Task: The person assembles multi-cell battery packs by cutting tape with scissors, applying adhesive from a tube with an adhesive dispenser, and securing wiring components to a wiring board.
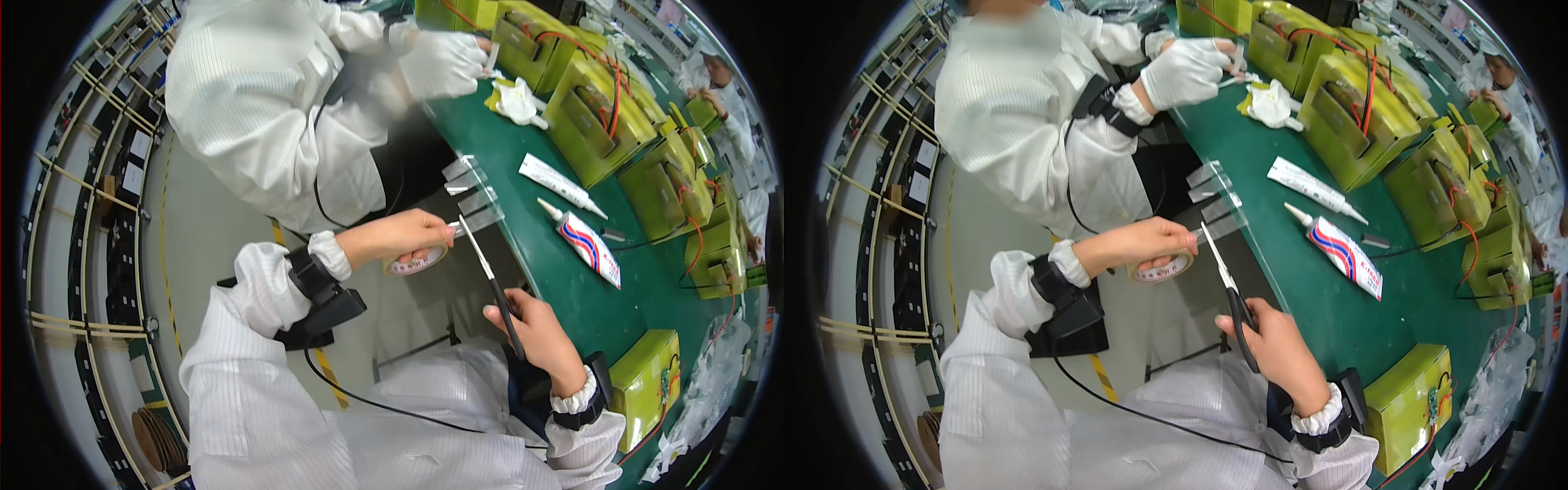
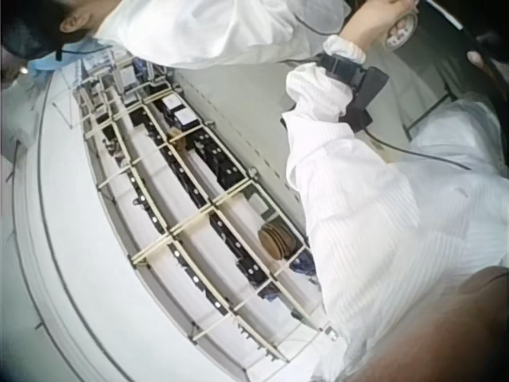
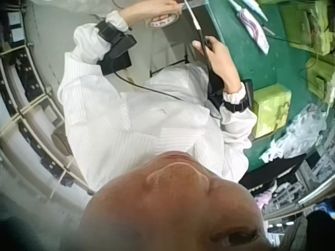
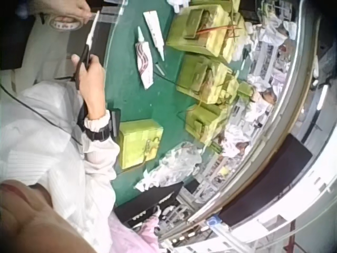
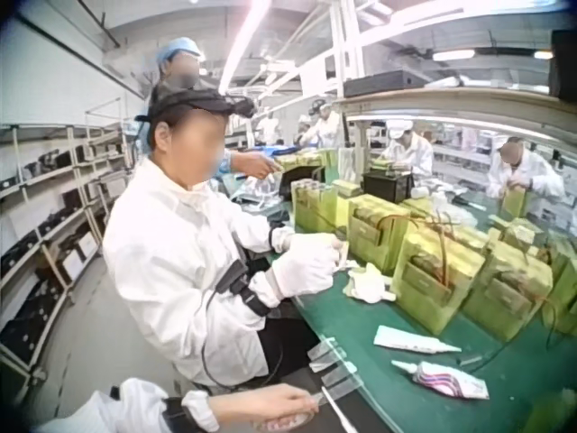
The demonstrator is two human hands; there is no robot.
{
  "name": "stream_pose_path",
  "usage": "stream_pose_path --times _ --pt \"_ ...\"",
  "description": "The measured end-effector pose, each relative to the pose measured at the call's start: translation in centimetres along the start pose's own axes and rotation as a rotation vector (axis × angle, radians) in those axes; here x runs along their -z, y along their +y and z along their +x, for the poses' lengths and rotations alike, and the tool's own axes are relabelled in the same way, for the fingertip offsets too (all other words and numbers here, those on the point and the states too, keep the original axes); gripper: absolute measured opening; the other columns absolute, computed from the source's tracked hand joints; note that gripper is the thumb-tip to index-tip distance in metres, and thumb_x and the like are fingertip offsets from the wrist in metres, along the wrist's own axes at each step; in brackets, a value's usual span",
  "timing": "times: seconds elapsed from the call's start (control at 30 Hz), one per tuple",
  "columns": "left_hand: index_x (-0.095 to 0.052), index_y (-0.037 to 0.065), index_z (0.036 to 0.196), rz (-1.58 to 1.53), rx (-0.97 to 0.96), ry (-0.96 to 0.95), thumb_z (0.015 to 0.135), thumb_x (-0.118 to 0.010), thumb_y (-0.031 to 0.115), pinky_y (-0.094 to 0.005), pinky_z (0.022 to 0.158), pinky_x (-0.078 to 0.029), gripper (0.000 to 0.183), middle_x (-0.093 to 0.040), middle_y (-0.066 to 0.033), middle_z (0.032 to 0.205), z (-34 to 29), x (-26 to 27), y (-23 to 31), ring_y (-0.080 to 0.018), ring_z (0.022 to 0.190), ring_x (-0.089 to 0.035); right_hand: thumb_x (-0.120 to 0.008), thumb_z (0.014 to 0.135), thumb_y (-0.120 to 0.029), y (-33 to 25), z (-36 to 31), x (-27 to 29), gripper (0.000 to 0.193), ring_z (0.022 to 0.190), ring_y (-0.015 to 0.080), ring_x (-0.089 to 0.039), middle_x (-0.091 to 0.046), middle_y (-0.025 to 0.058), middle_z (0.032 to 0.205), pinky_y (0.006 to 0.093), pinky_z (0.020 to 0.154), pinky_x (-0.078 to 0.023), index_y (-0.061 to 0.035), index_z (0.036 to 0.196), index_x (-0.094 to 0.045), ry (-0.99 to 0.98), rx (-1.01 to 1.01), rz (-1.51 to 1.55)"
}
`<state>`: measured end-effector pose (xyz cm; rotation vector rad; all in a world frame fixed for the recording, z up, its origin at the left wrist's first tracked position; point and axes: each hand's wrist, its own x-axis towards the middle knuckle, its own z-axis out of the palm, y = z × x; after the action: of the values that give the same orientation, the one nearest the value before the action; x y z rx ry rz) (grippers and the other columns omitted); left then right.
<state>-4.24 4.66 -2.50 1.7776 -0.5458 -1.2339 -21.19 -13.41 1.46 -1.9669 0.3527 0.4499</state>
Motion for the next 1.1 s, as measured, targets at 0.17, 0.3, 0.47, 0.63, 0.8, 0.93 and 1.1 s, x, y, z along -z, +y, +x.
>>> stream_pose_path --times 0.17,0.3,0.47,0.63,0.8,0.93,1.1 --pt "-0.060 0.002 0.086 0.076 0.024 -0.081 0.089 -0.047 0.029 -0.0199 0.041 -0.033 0.030 -0.045 0.0033 0.053 -2.3 2.0 -2.7 -0.0036 0.044 -0.041 -0.063 0.078 -0.036 1.8 0.4 -0.7 0.042 0.051 0.0152 -0.048 -0.053 0.0099 0.058 0.0290 0.050 -0.039 0.0047 0.088 -0.054 0.085 0.081 -0.039" --pt "-0.059 0.000 0.085 -0.165 0.084 0.113 0.088 -0.050 0.027 -0.0196 0.045 -0.037 0.028 -0.050 0.0020 0.055 -5.4 2.6 -2.4 -0.0046 0.043 -0.044 -0.059 0.081 -0.034 2.3 -0.9 -1.2 0.049 0.055 0.0232 -0.053 -0.054 0.0135 0.064 0.0318 0.053 -0.042 0.0059 0.105 -0.042 -0.134 0.095 -0.029" --pt "-0.060 0.003 0.096 -0.110 0.050 0.145 0.088 -0.050 0.029 -0.0165 0.044 -0.036 0.029 -0.056 0.0006 0.077 -5.4 1.5 1.3 -0.0039 0.047 -0.046 -0.060 0.066 -0.061 5.1 -2.3 -5.6 0.088 0.087 0.0383 -0.056 -0.054 0.0288 0.087 0.0381 0.074 -0.044 0.0100 0.111 -0.036 -0.485 0.056 -0.219" --pt "-0.060 0.002 0.095 -0.146 0.049 0.085 0.087 -0.051 0.030 -0.0171 0.043 -0.038 0.029 -0.059 -0.0007 0.079 -2.8 -0.8 3.9 -0.0041 0.046 -0.046 -0.065 0.068 -0.054 6.8 -6.5 -4.4 0.082 0.069 0.0244 -0.048 -0.049 0.0147 0.076 0.0315 0.065 -0.041 0.0098 0.112 -0.036 -0.429 0.137 0.041" --pt "-0.060 0.004 0.090 -0.203 0.117 0.112 0.085 -0.055 0.033 -0.0165 0.041 -0.037 0.031 -0.058 0.0007 0.076 -0.5 -2.8 5.6 -0.0044 0.045 -0.044 -0.068 0.072 -0.034 6.6 -11.1 -2.2 0.065 0.064 0.0159 -0.038 -0.039 0.0056 0.070 0.0281 0.058 -0.037 0.0051 0.113 -0.036 -0.361 0.066 0.236" --pt "-0.061 0.005 0.085 -0.223 0.110 0.141 0.084 -0.055 0.036 -0.0159 0.042 -0.034 0.031 -0.057 0.0024 0.071 2.6 -4.1 6.6 -0.0026 0.052 -0.045 -0.068 0.073 -0.033 8.8 -12.2 -2.2 0.068 0.061 0.0158 -0.038 -0.036 0.0039 0.067 0.0279 0.056 -0.035 0.0040 0.118 -0.033 -0.294 0.130 0.312" --pt "-0.061 0.005 0.084 -0.115 0.185 0.226 0.084 -0.055 0.037 -0.0168 0.041 -0.032 0.033 -0.055 0.0026 0.069 3.1 -4.7 6.4 -0.0026 0.052 -0.041 -0.068 0.072 -0.033 9.4 -12.7 -2.1 0.069 0.062 0.0167 -0.038 -0.038 0.0053 0.068 0.0281 0.056 -0.035 0.0041 0.119 -0.032 -0.360 0.037 0.305"
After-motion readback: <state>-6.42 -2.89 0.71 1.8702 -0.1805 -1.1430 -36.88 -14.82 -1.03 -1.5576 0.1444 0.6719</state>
